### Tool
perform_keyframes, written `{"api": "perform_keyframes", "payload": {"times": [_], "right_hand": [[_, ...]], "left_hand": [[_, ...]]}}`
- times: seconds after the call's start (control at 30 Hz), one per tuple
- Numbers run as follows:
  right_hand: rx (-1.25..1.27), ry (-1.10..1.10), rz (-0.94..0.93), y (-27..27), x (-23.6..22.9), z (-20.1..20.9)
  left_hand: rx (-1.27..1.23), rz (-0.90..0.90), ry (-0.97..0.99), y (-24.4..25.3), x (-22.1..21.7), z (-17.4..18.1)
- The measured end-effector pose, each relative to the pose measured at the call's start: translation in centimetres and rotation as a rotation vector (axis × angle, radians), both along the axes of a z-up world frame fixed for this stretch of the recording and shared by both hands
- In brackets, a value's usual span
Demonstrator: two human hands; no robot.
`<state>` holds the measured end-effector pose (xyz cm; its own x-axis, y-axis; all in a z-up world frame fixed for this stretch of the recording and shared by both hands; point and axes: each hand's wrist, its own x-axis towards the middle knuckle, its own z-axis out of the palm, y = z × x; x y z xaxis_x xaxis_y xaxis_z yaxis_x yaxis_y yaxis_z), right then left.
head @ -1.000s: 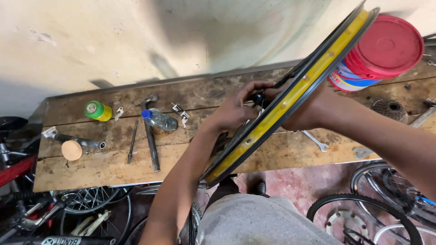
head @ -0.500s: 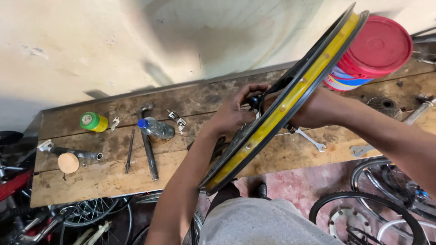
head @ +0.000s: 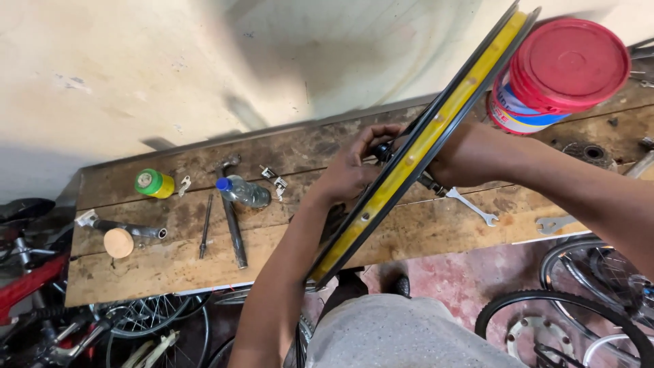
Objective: The person works on a bicycle wheel hub, using a wrench to tighten a nut and then wiping the hub and spokes with a black cloth. The person rotates the wheel to access different areas and continues cleaning the hub and axle.
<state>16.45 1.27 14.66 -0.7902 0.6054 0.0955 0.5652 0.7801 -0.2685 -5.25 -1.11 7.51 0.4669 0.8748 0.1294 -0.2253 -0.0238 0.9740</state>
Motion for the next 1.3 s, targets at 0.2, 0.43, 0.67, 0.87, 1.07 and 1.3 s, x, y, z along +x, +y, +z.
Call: {"api": "perform_keyframes", "payload": {"times": [0.2,0.43,0.67,0.87,1.07,1.3], "right_hand": [[-0.016,0.064,-0.108,-1.1,-0.7,1.0],[0.394,0.226,-0.055,0.3,1.7,-5.6],[0.607,0.275,0.004,-0.6,0.3,-2.0],[0.556,0.329,0.045,-0.3,-0.2,-2.3],[0.331,0.373,0.007,-0.5,-0.4,-4.3],[0.036,0.413,-0.236,-4.4,0.3,1.8]], "left_hand": [[0.032,0.019,0.004,0.1,0.4,-0.7],[0.021,0.012,0.030,0.6,0.2,-1.4],[0.015,-0.022,0.030,-0.1,0.2,-0.8],[0.065,0.031,0.022,-0.3,0.6,-1.1],[0.063,0.040,0.004,-0.9,-0.5,-1.6],[0.147,0.013,0.012,-0.6,-1.1,-1.5]]}}
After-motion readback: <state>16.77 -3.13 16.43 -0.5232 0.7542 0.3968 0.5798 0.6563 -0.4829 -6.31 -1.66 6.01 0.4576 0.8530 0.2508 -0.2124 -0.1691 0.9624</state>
